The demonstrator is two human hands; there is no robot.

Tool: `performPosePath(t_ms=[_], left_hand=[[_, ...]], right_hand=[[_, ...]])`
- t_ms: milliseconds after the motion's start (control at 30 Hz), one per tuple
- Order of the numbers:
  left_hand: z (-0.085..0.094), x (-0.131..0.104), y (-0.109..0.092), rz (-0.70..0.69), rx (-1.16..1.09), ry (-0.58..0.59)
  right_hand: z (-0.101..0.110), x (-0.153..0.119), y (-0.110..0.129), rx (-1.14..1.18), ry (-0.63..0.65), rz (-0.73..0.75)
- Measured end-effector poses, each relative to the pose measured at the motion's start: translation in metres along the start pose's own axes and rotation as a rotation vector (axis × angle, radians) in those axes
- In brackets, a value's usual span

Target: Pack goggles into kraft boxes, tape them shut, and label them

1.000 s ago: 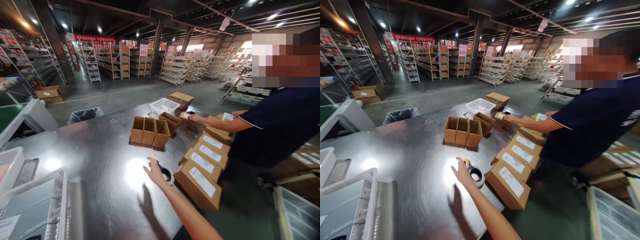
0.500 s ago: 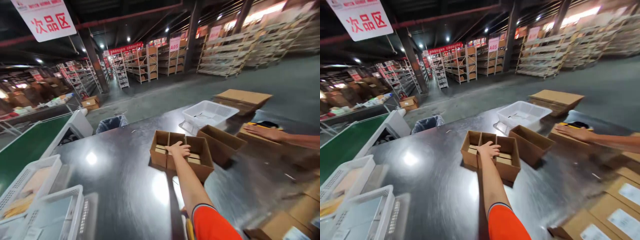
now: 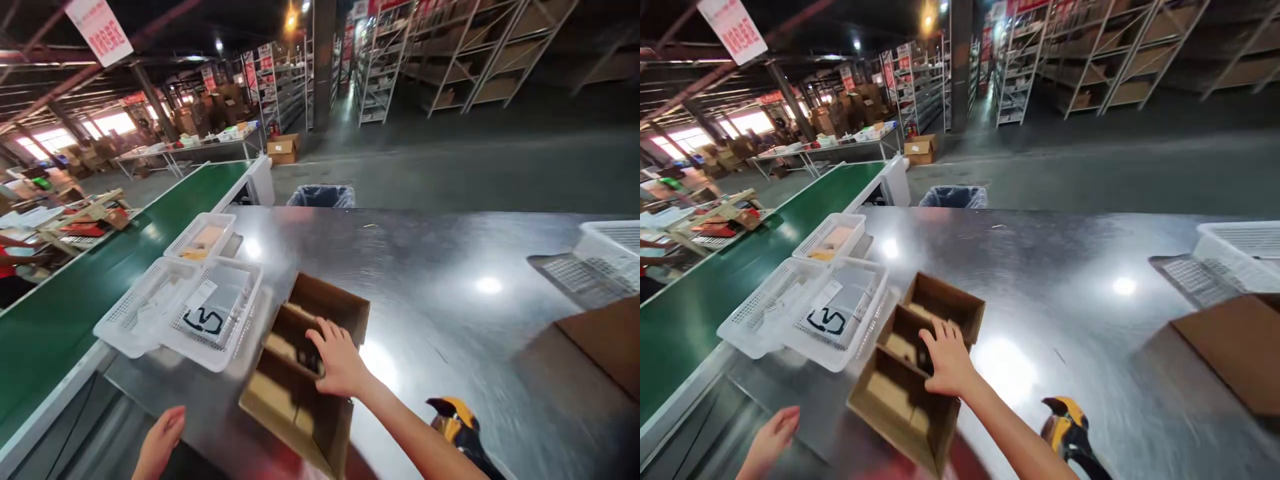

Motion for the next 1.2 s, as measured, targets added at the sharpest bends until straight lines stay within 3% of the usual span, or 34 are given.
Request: performPosePath(t_ms=[67, 167, 367, 500, 600, 733, 867, 967, 1067, 1200], left_hand=[[0.018, 0.023, 0.006, -0.063, -0.071, 0.006], [0.035, 0.060, -0.008, -0.247, 0.027, -0.033], [0.048, 0.127, -0.064, -0.650, 0.301, -0.055], [0.040, 0.195, -0.116, -0.697, 0.380, -0.042], [0.025, 0.242, -0.155, -0.657, 0.459, -0.029], [0.007, 0.278, -0.186, -0.587, 0.539, 0.022], [0.012, 0.288, -0.196, -0.532, 0.553, 0.052], [0.024, 0.281, -0.195, -0.535, 0.508, 0.085], [0.035, 0.254, -0.188, -0.595, 0.378, 0.177], [0.041, 0.188, -0.175, -0.529, -0.262, 0.563]], right_hand=[[-0.030, -0.009, 0.029, 0.016, 0.117, 0.076], [-0.058, -0.009, 0.058, -0.001, 0.181, 0.095], [-0.066, 0.025, 0.103, -0.074, 0.180, 0.034], [-0.068, 0.035, 0.119, -0.141, 0.164, -0.025], [-0.069, 0.027, 0.129, -0.144, 0.073, -0.110], [-0.070, 0.011, 0.153, -0.096, -0.133, -0.196], [-0.068, 0.005, 0.171, -0.037, -0.332, -0.292], [-0.066, 0.012, 0.186, 0.052, -0.395, -0.299], [-0.060, 0.033, 0.213, 0.153, -0.409, -0.235], [-0.048, 0.071, 0.253, 0.333, -0.448, -0.169]])
Point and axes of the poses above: each hand's wrist, its own x-axis towards the middle knuckle, its own z-axis out of the back of the hand, y = z × x, the point moved 5 cm from there along x, towards the middle knuckle, and after that the axes turned 1 degree about y, right-handed, at the moved point
